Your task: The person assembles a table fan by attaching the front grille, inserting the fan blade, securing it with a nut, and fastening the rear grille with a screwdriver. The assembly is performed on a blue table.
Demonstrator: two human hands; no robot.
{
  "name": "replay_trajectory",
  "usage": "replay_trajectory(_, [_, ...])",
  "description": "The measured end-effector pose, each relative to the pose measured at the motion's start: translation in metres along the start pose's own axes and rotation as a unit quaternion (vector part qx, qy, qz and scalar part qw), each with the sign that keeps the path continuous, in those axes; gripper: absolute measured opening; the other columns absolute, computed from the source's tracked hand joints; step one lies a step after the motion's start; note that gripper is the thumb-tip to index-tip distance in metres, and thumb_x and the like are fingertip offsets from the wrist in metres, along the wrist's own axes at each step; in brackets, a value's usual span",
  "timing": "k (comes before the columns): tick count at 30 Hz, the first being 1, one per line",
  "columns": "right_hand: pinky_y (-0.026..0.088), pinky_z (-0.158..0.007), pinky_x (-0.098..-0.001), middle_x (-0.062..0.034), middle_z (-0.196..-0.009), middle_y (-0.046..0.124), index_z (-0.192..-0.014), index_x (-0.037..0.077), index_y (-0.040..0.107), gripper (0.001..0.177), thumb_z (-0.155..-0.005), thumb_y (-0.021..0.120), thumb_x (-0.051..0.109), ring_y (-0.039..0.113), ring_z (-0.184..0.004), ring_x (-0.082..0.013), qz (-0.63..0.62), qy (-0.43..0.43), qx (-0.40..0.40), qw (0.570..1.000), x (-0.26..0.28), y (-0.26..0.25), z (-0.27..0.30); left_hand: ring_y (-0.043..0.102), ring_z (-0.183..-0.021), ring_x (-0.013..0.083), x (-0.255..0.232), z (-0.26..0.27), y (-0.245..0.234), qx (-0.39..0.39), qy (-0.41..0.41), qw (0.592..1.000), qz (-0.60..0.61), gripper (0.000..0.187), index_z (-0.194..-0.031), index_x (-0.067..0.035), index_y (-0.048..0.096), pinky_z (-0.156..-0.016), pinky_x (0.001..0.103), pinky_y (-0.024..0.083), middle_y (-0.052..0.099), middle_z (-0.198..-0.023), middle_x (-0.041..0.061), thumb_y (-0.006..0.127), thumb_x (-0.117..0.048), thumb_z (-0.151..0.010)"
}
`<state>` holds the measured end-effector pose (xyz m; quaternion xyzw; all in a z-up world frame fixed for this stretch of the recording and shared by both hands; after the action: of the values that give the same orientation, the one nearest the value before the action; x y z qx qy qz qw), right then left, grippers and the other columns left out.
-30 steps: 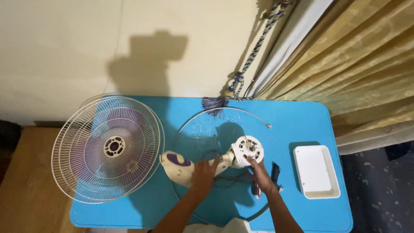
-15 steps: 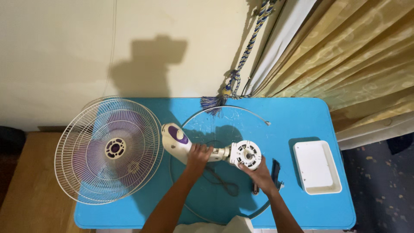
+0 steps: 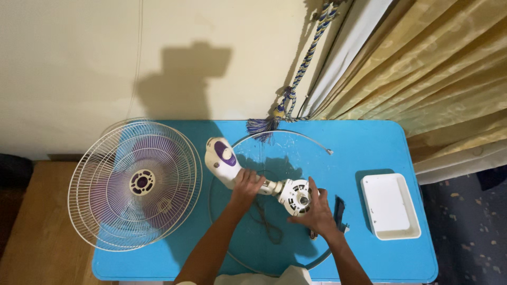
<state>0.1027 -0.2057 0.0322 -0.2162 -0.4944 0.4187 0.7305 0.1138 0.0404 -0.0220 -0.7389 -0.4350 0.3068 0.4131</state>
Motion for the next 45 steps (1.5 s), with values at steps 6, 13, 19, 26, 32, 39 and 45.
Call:
replay_trajectory(6, [0.048, -0.111, -0.0485, -0.024, -0.148, 0.026, -0.163, 0.021, 0.008, 0.155, -0.042, 0.105, 0.034, 0.048, -0.132, -0.0457, -0.033, -0.015, -0.004, 0.999, 0.005, 0.003, -0.002, 0.059, -0.123, 0.0439, 0.005, 0.0, 0.012, 0.029, -0.017, 0.999, 0.02, 0.045, -0.122, -0.004, 0.069, -0.113, 0.057, 0.038, 0.066, -0.117, 0.026, 0.068, 0.0, -0.077])
replay_trajectory(13, [0.051, -0.108, -0.0471, -0.023, -0.147, 0.029, -0.159, 0.014, 0.011, 0.148, -0.044, 0.104, 0.035, 0.049, -0.133, -0.0424, -0.075, -0.048, -0.013, 0.996, 0.002, 0.0, -0.005, 0.055, -0.131, 0.0464, 0.004, 0.006, 0.022, 0.023, -0.024, 0.999, 0.017, 0.052, -0.133, -0.001, 0.065, -0.114, 0.058, 0.038, 0.061, -0.132, 0.031, 0.068, 0.001, -0.082])
replay_trajectory(19, [0.053, -0.108, -0.0452, -0.0199, -0.147, 0.035, -0.159, 0.015, 0.013, 0.141, -0.049, 0.101, 0.029, 0.053, -0.132, -0.0383, -0.108, -0.044, -0.006, 0.993, 0.009, -0.008, -0.006, 0.05, -0.137, 0.0469, -0.003, 0.008, 0.019, 0.019, -0.036, 0.999, -0.005, 0.06, -0.141, -0.005, 0.06, -0.115, 0.058, 0.038, 0.056, -0.141, 0.033, 0.069, 0.004, -0.082])
replay_trajectory(26, [0.05, -0.11, -0.0447, -0.0205, -0.151, 0.033, -0.16, 0.014, 0.011, 0.14, -0.052, 0.101, 0.027, 0.05, -0.136, -0.0376, -0.107, -0.038, 0.001, 0.994, 0.006, -0.006, -0.011, 0.046, -0.14, 0.0485, -0.008, 0.008, 0.012, 0.025, -0.067, 0.997, 0.022, 0.065, -0.142, -0.004, 0.059, -0.115, 0.061, 0.036, 0.051, -0.145, 0.034, 0.068, 0.009, -0.079])
replay_trajectory(32, [0.05, -0.11, -0.045, -0.0216, -0.149, 0.036, -0.158, 0.01, 0.016, 0.139, -0.051, 0.101, 0.029, 0.049, -0.137, -0.0372, -0.112, -0.072, -0.024, 0.991, 0.002, -0.005, -0.013, 0.039, -0.142, 0.0491, -0.016, 0.022, -0.014, 0.04, -0.135, 0.983, 0.114, 0.076, -0.149, -0.003, 0.049, -0.114, 0.061, 0.034, 0.043, -0.15, 0.03, 0.073, 0.007, -0.077])
replay_trajectory(39, [0.048, -0.111, -0.046, -0.018, -0.149, 0.037, -0.159, 0.015, 0.018, 0.139, -0.048, 0.101, 0.032, 0.051, -0.135, -0.0359, -0.09, -0.046, -0.005, 0.995, 0.007, -0.01, -0.016, 0.038, -0.142, 0.0444, -0.024, 0.053, -0.037, 0.039, -0.203, 0.967, 0.148, 0.081, -0.145, -0.004, 0.046, -0.114, 0.06, 0.032, 0.042, -0.148, 0.026, 0.084, -0.005, -0.074])
replay_trajectory(45, [0.05, -0.11, -0.0451, -0.0181, -0.149, 0.035, -0.158, 0.018, 0.017, 0.141, -0.047, 0.102, 0.034, 0.054, -0.131, -0.0371, -0.063, -0.057, -0.015, 0.996, 0.01, -0.017, -0.014, 0.039, -0.141, 0.0422, -0.032, 0.064, -0.046, 0.076, -0.234, 0.956, 0.16, 0.086, -0.147, -0.006, 0.046, -0.115, 0.057, 0.034, 0.044, -0.148, 0.024, 0.086, -0.006, -0.071])
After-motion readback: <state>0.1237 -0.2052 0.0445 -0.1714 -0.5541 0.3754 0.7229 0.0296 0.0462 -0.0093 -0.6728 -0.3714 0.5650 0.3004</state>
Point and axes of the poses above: each hand's wrist, its own z-axis away from the middle knuckle, its own y-axis out of the palm, x = y × z, the point moved 4 cm from there along -z, towards the middle knuckle
